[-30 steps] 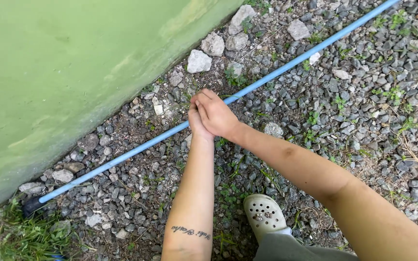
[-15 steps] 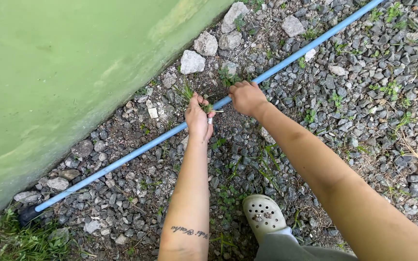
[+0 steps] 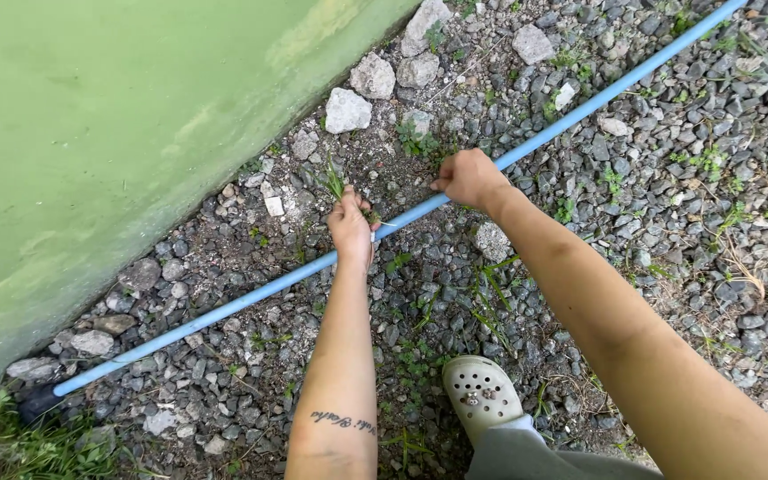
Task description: Pulling small weeds and grass out of gravel near a wall.
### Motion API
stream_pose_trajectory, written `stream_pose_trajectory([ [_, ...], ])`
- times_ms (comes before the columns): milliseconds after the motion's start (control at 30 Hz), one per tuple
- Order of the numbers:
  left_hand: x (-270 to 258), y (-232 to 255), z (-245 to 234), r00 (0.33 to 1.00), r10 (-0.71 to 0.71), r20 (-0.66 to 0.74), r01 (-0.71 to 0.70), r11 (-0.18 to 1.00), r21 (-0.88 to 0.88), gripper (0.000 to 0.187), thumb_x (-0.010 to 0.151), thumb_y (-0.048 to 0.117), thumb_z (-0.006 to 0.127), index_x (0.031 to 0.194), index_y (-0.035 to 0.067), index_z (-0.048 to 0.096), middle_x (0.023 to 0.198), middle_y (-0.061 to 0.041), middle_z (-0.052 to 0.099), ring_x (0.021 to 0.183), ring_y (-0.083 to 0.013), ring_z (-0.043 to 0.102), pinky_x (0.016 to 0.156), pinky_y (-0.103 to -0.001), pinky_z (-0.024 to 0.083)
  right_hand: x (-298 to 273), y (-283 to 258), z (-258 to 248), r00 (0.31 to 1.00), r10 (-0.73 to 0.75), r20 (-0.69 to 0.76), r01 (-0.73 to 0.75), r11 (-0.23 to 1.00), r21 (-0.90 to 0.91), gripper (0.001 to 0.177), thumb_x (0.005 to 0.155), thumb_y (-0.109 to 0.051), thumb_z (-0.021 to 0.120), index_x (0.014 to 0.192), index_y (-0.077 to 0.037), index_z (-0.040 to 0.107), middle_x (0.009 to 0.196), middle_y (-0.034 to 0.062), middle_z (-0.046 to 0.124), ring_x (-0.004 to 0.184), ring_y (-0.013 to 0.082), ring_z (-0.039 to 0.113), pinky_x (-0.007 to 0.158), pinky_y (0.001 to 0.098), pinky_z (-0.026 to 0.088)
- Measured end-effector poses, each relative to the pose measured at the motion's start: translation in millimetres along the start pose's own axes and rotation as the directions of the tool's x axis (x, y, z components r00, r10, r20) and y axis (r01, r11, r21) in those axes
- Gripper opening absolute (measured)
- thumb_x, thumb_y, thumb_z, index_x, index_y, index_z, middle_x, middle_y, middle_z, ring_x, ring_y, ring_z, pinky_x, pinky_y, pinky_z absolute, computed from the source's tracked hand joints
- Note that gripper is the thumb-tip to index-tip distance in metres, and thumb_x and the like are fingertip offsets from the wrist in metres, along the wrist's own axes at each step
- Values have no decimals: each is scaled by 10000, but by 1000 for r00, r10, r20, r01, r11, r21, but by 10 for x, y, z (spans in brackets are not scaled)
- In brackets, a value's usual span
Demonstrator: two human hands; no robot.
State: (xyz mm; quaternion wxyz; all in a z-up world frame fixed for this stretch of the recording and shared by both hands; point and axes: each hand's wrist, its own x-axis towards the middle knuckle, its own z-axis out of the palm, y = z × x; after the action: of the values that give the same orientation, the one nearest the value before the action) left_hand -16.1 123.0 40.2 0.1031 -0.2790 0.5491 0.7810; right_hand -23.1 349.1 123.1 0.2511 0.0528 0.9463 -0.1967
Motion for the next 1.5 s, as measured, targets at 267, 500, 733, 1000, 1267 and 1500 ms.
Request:
stream_pose_trajectory([
  [267, 207, -250, -95, 1000, 28, -8, -27, 994, 106, 386, 1032, 414, 562, 830, 86, 582, 749, -15, 575, 601, -119, 534, 484, -329, 520, 341, 346, 352, 905, 29, -425, 34, 989, 141, 473, 780, 27, 775, 1208, 63, 577, 1192, 221, 613, 1191, 383, 558, 1067, 390, 475],
  [500, 377, -290, -204, 990, 130, 44, -138, 941, 310, 423, 1046, 409, 545, 790, 76, 595, 685, -7, 584, 554, -114, 534, 490, -311, 486, 480, 556, 259, 907, 209, -365, -137, 968, 212, 418, 787, -113, 838, 1146, 20, 669, 1172, 203, 665, 1169, 355, 597, 1067, 397, 461],
  [733, 447, -259, -207, 988, 144, 52, -153, 897, 416, 429, 1047, 407, 541, 772, 82, 595, 672, 0, 589, 561, -103, 497, 519, -307, 415, 545, 664, 274, 928, 280, -247, -150, 885, 440, 322, 833, -175, 828, 1048, 43, 730, 852, 144, 776, 752, 213, 777, 754, 317, 619],
  [1000, 398, -233, -286, 981, 156, 117, -194, 841, 504, 417, 1057, 386, 547, 802, 67, 632, 693, -1, 599, 584, -92, 485, 540, -303, 407, 507, 420, 183, 907, 381, -179, -249, 830, 500, 282, 853, -243, 833, 924, 21, 767, 791, 109, 777, 681, 173, 765, 682, 310, 626],
  [1267, 368, -231, -301, 978, 176, 115, -210, 818, 535, 421, 1060, 379, 544, 791, 64, 618, 672, -6, 578, 575, -101, 472, 537, -315, 398, 588, 396, 320, 913, 166, -373, -87, 972, 220, 258, 802, -238, 862, 909, -17, 783, 876, 171, 728, 822, 345, 710, 819, 426, 567],
  [1500, 397, -291, -329, 964, 237, 118, -264, 811, 523, 437, 1061, 378, 543, 761, 63, 589, 657, -4, 579, 567, -99, 479, 537, -314, 404, 586, 471, 468, 856, 132, -500, -4, 969, 248, 160, 880, -138, 793, 878, 19, 764, 956, 174, 702, 825, 366, 693, 816, 461, 556],
])
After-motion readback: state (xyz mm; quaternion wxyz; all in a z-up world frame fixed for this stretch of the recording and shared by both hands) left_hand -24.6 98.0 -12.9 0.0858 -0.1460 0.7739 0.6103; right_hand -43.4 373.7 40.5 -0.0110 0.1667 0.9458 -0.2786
